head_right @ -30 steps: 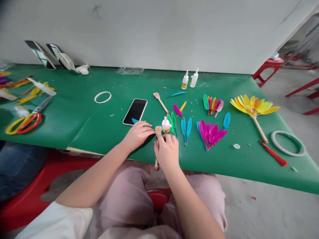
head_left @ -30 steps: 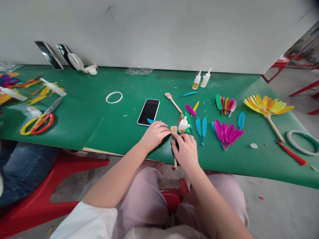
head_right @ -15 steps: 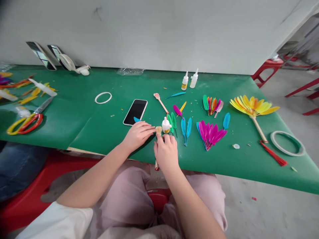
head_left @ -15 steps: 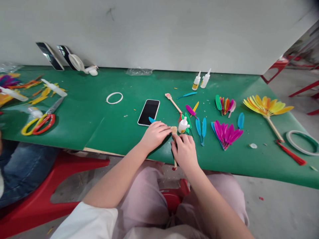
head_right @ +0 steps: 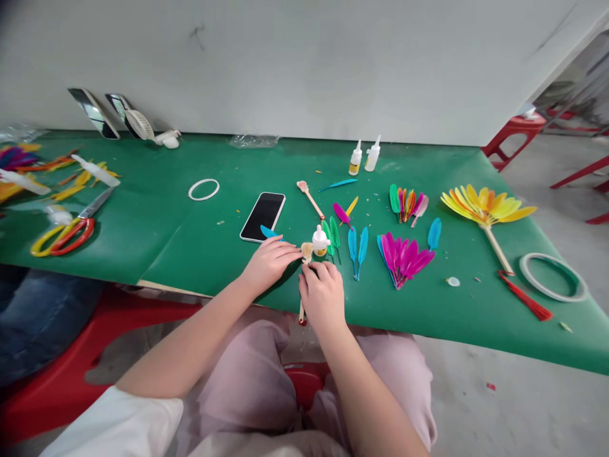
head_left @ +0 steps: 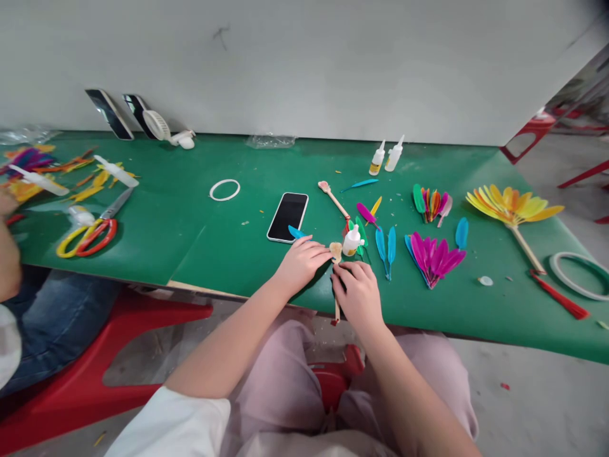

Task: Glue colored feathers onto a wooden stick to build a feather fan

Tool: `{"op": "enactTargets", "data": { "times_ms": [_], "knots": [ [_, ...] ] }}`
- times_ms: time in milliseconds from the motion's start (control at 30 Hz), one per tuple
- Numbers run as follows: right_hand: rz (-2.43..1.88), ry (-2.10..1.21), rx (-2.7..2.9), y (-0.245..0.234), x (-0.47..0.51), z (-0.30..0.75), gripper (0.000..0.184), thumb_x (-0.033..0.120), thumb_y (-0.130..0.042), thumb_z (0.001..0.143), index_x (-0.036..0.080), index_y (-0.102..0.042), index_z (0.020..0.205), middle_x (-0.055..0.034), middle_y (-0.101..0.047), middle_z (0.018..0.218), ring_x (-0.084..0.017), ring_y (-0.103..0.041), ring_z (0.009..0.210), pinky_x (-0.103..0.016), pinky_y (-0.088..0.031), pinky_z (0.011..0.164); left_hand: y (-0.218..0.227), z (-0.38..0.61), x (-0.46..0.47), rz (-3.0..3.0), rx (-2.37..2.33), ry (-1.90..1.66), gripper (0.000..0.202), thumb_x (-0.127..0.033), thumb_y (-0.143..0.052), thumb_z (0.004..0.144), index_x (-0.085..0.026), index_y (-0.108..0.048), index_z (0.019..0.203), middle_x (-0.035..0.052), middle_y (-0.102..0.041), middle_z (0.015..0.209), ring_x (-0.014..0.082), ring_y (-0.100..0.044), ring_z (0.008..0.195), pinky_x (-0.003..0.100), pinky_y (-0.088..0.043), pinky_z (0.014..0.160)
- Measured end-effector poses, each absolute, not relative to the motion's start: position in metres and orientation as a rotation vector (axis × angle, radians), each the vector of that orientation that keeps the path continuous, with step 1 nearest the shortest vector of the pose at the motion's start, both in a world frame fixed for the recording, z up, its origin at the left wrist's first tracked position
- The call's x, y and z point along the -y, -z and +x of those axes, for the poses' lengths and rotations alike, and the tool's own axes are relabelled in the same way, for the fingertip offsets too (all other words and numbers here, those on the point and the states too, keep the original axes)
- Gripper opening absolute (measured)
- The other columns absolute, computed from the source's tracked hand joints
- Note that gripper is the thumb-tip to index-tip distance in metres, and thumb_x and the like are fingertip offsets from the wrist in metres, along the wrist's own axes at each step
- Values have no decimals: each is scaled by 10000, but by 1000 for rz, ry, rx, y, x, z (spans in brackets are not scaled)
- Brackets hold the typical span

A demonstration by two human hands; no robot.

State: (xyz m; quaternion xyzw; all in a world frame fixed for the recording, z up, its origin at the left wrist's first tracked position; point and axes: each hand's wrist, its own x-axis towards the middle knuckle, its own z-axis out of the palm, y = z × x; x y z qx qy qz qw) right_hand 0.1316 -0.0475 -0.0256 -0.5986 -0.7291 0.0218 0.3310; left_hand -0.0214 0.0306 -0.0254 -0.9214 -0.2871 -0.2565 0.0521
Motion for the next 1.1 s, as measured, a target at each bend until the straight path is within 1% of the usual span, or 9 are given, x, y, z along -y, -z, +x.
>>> {"op": "enactTargets", "data": {
  "times_ms": [233, 500, 667, 900, 1000, 1100],
  "knots": [
    [-1590, -38, 1918, 25, 47, 131, 216, 208, -482, 835, 163, -668, 937, -83, -647, 911, -196, -509, 902, -352, -440, 766, 24, -19, -33, -2864, 842, 715, 200, -165, -453, 865, -168, -644, 922, 47, -672, 908, 133, -589, 872, 359, -420, 929],
    [-1596, -49, 1925, 26, 47, 131, 224, 214, -477, 840, 165, -665, 952, -81, -643, 927, -199, -508, 916, -355, -431, 783, 21, -16, -35, -2860, 806, 690, 175, -154, -469, 857, -170, -643, 866, 40, -663, 855, 140, -582, 820, 349, -440, 886],
    [-1605, -67, 1918, 26, 47, 132, 224, 213, -480, 838, 158, -667, 949, -74, -647, 933, -203, -506, 910, -349, -425, 785, 19, -15, -36, -2847, 798, 642, 156, -164, -485, 850, -183, -639, 847, 24, -657, 850, 138, -573, 815, 368, -425, 909],
    [-1597, -72, 1916, 26, 47, 132, 219, 211, -492, 831, 151, -667, 950, -62, -648, 932, -198, -497, 899, -342, -419, 798, 19, -13, -35, -2837, 792, 625, 182, -162, -453, 862, -177, -632, 839, 20, -644, 821, 126, -565, 800, 394, -393, 966],
    [-1596, -76, 1908, 26, 47, 131, 220, 213, -495, 830, 146, -667, 950, -63, -649, 930, -199, -499, 902, -340, -419, 799, 18, -12, -33, -2823, 813, 630, 196, -154, -426, 870, -156, -621, 845, 33, -645, 834, 129, -570, 813, 386, -396, 967],
    [-1603, -84, 1898, 27, 47, 131, 223, 219, -487, 835, 150, -667, 947, -69, -647, 930, -198, -499, 907, -341, -418, 799, 18, -13, -29, -2773, 855, 674, 208, -158, -410, 876, -144, -614, 919, 56, -649, 929, 146, -572, 892, 379, -395, 969]
  ]
}}
